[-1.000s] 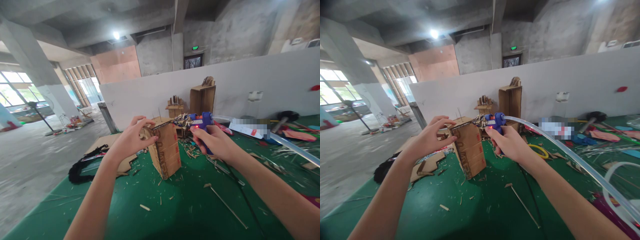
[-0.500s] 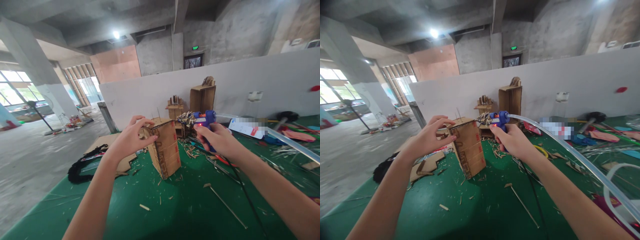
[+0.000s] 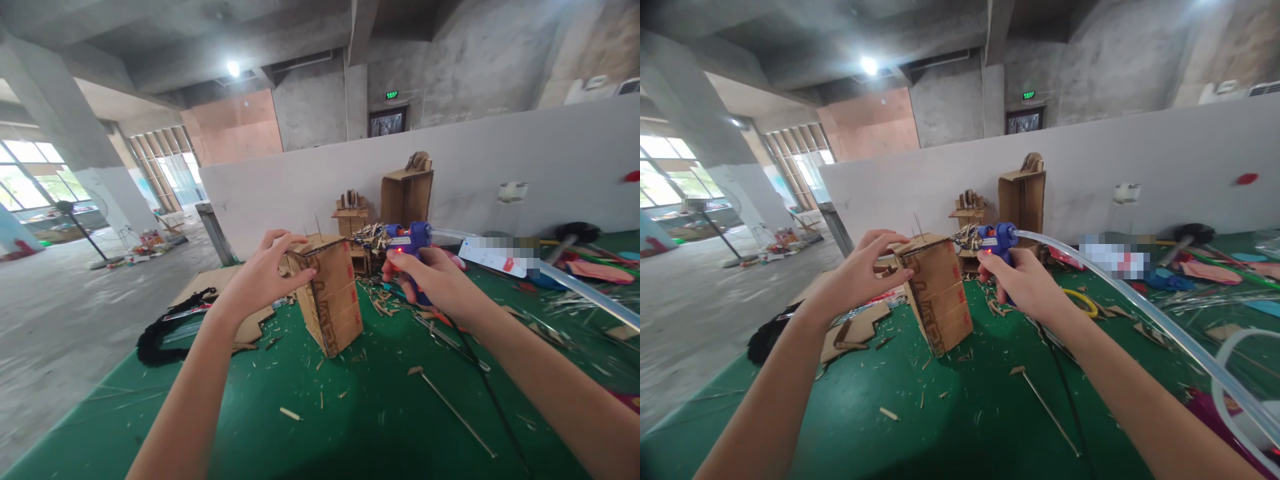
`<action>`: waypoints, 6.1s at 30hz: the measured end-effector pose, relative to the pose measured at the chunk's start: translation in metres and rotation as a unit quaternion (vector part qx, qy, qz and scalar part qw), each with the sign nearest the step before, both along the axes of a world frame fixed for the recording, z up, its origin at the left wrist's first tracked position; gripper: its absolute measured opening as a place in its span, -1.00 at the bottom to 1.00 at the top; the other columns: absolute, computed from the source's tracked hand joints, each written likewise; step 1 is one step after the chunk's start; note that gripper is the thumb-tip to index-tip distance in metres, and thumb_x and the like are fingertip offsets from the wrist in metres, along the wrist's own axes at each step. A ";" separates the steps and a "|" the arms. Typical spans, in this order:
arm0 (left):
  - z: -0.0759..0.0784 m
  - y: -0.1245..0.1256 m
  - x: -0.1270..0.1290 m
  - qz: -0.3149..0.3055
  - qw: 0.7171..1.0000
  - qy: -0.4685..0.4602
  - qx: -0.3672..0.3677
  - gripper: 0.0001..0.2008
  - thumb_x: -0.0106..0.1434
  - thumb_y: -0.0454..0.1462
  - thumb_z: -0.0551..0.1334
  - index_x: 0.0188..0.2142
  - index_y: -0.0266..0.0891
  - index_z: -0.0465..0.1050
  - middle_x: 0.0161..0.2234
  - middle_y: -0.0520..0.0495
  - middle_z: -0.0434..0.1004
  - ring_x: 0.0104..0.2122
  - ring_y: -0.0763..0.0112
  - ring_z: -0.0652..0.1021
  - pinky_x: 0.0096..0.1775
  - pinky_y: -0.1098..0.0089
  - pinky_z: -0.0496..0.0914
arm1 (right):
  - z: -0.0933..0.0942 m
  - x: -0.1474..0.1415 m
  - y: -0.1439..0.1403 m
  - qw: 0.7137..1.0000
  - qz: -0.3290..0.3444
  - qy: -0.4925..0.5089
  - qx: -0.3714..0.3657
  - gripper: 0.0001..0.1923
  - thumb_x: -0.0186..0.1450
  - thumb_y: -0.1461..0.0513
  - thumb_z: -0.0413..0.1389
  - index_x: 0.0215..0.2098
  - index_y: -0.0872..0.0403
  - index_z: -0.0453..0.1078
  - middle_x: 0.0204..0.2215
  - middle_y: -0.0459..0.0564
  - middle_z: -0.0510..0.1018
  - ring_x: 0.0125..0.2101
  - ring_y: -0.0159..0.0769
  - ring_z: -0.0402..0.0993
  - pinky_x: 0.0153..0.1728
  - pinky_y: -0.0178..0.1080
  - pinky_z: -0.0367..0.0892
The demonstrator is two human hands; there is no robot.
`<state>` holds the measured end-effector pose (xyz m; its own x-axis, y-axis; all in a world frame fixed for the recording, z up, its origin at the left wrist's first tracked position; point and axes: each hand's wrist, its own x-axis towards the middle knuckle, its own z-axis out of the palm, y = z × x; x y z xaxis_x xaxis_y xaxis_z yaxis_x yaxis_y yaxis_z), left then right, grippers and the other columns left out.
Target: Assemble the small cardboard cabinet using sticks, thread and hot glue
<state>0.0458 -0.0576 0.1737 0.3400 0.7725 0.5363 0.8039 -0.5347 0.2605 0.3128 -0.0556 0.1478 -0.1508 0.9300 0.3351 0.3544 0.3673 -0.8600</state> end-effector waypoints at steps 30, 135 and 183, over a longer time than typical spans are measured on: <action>-0.002 0.002 0.000 0.011 1.000 0.018 0.000 -0.61 0.18 0.00 0.18 -0.04 -0.06 0.34 0.14 -0.09 0.10 -0.10 0.30 0.46 -0.02 0.17 0.40 | -0.010 -0.019 -0.010 0.999 0.040 -0.029 -0.003 -0.50 0.26 -0.14 -0.05 -0.55 0.08 0.29 -0.78 -0.17 0.34 -0.72 -0.46 0.26 -0.64 -0.37 0.18; -0.010 0.029 -0.021 -0.090 0.971 -0.184 -0.124 -0.67 0.21 -0.23 0.18 -0.03 -0.24 0.35 -0.11 -0.12 0.48 -0.21 0.36 0.49 -0.16 0.28 0.41 | -0.110 -0.003 0.049 0.855 0.063 -0.507 0.087 -0.56 0.25 0.25 -0.04 0.05 0.33 0.28 -0.10 0.28 0.45 -0.04 0.01 0.34 -0.03 -0.11 0.18; -0.010 0.029 -0.021 -0.111 0.967 -0.184 -0.135 -0.69 0.27 -0.29 0.08 0.02 -0.21 0.30 -0.11 -0.12 0.44 -0.15 0.33 0.46 -0.13 0.27 0.40 | -0.002 -0.067 0.005 0.952 0.054 -0.146 0.262 -0.66 0.34 0.18 -0.05 0.07 0.01 0.26 -0.15 0.01 0.53 -0.20 -0.26 0.46 -0.18 -0.21 0.32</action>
